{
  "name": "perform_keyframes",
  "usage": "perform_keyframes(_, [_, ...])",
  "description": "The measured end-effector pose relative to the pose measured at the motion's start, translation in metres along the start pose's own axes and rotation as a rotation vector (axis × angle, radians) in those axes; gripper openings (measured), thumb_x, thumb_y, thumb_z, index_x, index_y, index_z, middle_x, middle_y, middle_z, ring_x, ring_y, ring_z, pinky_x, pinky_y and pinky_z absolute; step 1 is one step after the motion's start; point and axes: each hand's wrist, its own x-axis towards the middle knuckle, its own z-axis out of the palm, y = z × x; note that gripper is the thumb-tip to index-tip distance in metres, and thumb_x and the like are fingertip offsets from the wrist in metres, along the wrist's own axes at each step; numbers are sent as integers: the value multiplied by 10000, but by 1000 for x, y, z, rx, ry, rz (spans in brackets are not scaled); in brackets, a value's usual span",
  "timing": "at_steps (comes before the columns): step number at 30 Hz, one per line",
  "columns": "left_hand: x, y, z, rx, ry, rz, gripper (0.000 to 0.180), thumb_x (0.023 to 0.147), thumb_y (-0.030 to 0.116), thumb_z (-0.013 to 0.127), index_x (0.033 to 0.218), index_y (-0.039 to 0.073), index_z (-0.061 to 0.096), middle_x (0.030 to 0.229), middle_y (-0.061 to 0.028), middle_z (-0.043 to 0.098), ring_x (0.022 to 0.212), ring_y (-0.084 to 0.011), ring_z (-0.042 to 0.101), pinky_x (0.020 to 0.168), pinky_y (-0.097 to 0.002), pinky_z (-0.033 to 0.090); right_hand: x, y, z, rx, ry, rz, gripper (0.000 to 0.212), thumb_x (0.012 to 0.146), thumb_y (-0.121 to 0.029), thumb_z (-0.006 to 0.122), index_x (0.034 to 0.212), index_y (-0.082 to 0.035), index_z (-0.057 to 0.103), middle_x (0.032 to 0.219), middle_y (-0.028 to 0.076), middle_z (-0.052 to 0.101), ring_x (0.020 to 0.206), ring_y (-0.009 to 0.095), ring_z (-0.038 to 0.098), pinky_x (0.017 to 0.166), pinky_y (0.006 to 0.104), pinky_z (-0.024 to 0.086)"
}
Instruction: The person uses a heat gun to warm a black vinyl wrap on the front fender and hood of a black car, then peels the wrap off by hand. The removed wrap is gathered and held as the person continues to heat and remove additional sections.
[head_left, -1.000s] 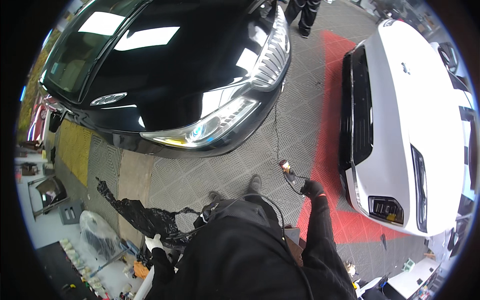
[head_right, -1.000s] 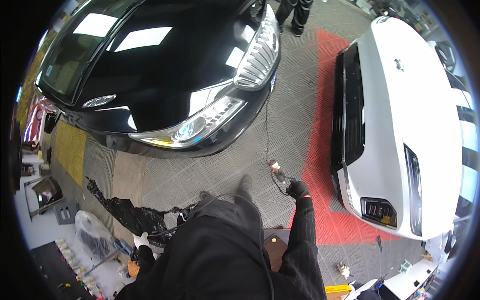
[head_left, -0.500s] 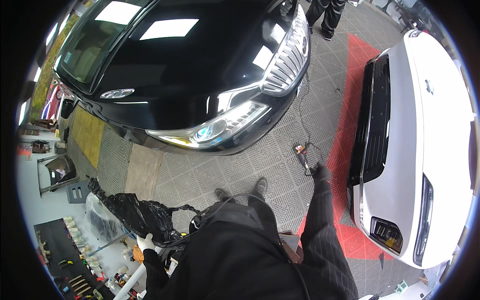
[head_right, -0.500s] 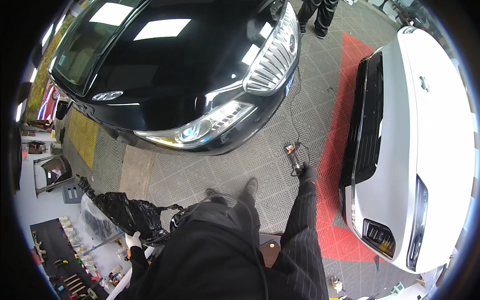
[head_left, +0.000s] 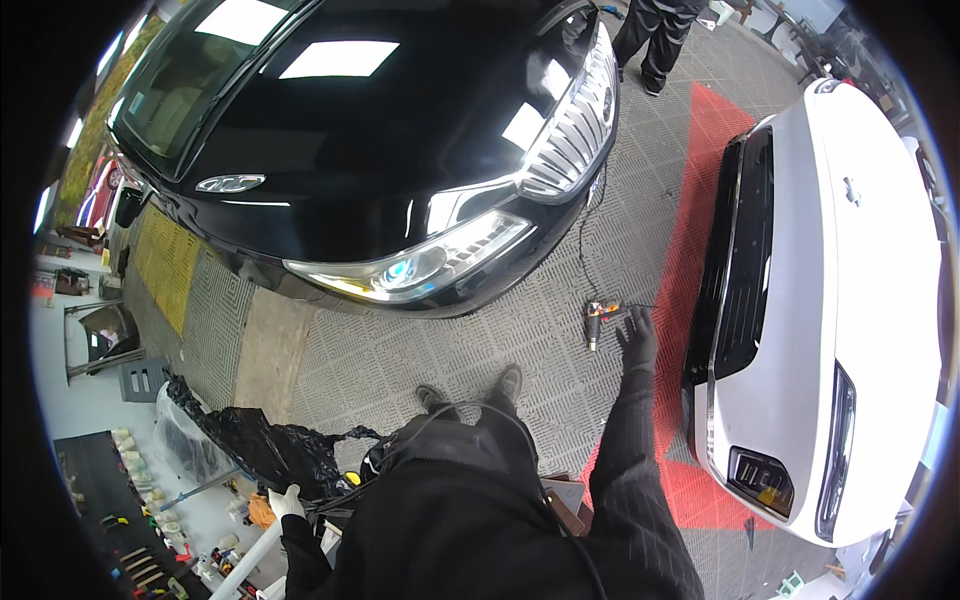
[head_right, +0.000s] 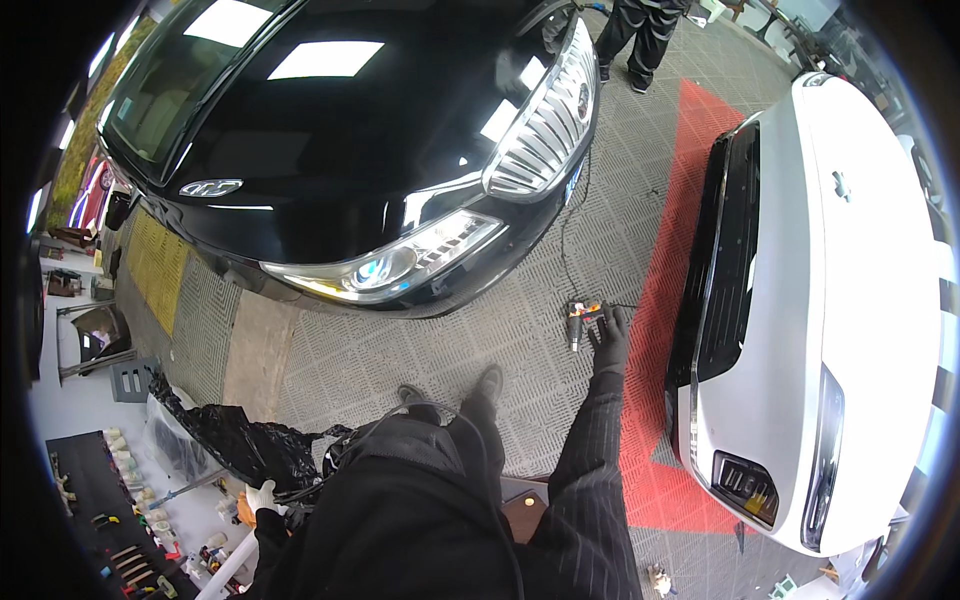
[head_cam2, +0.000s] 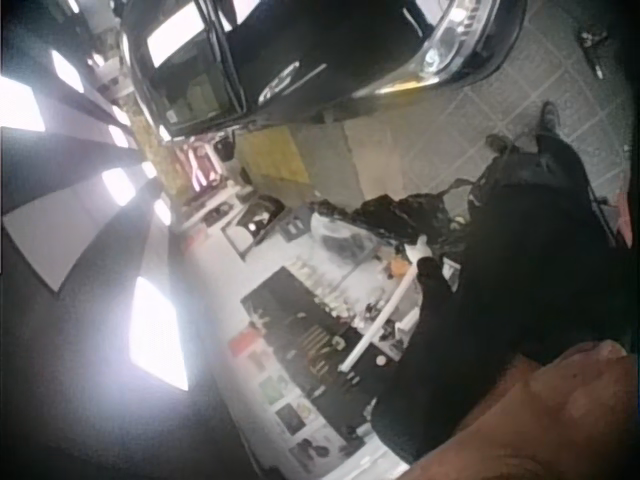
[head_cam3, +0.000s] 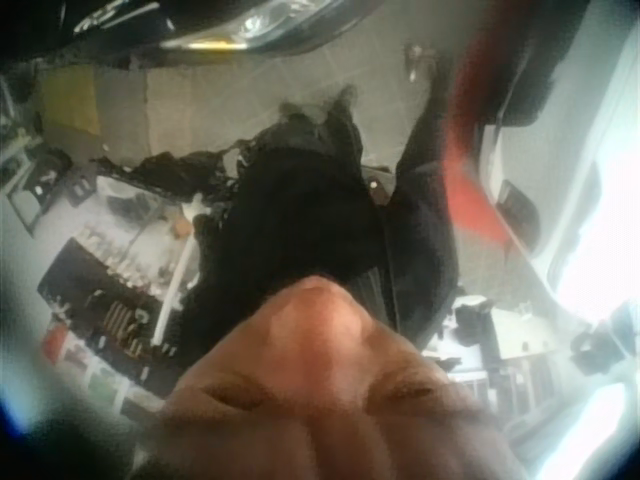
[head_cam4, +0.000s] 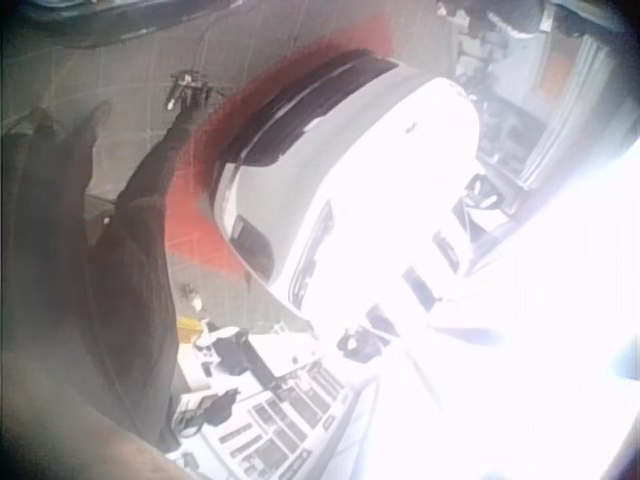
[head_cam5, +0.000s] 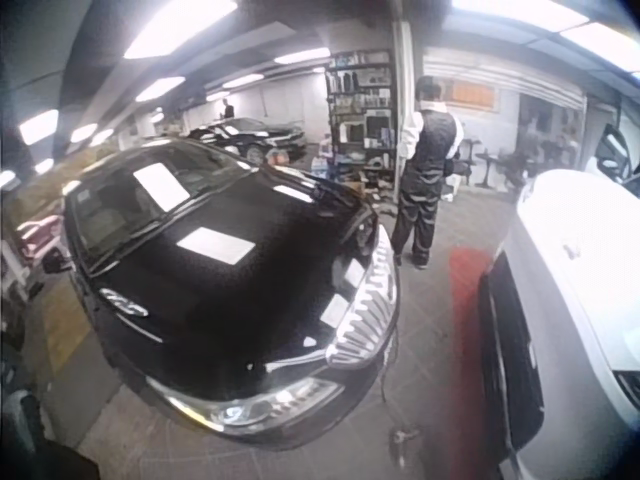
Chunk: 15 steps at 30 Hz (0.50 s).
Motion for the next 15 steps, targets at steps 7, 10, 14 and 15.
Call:
perform_keyframes(7, [14, -16, 2, -48, 65, 101, 634, 843, 61, 774, 1441, -61, 603, 1332, -187, 745, 1191, -327, 707, 1100, -392, 506, 23, 21, 6, -348, 45, 95, 374, 1007, -338, 737, 1300, -113, 678, 1104, 71, 780, 958, 241, 753, 831, 417, 591])
perform_keyframes(10, [24, -12, -10, 65, 208, 163, 561, 885, 102, 780, 1402, -48, 621, 1294, -203, 746, 1185, -339, 706, 1101, -418, 501, 8, 90, -30, -1010, -229, -51, 239, 978, -357, 739, 1073, -141, 700, 934, 84, 744, 837, 295, 738, 732, 467, 583])
perform_keyframes(14, [37, 14, -31, 19, 434, 214, 477, 923, 111, 789, 1354, -29, 640, 1237, -168, 759, 1136, -303, 709, 1055, -397, 517, -38, 174, -98, -1756, -894, -619, 209, 812, -306, 840, 849, -164, 691, 829, 96, 727, 814, 367, 729, 677, 501, 573])
perform_keyframes(15, [41, 21, -36, 8, 487, 225, 449, 941, 123, 791, 1338, -27, 643, 1222, -158, 760, 1111, -284, 706, 1040, -386, 518, -58, 187, -115, -1743, -905, -583, 263, 760, -321, 885, 856, -171, 692, 835, 93, 726, 841, 367, 728, 694, 490, 581])
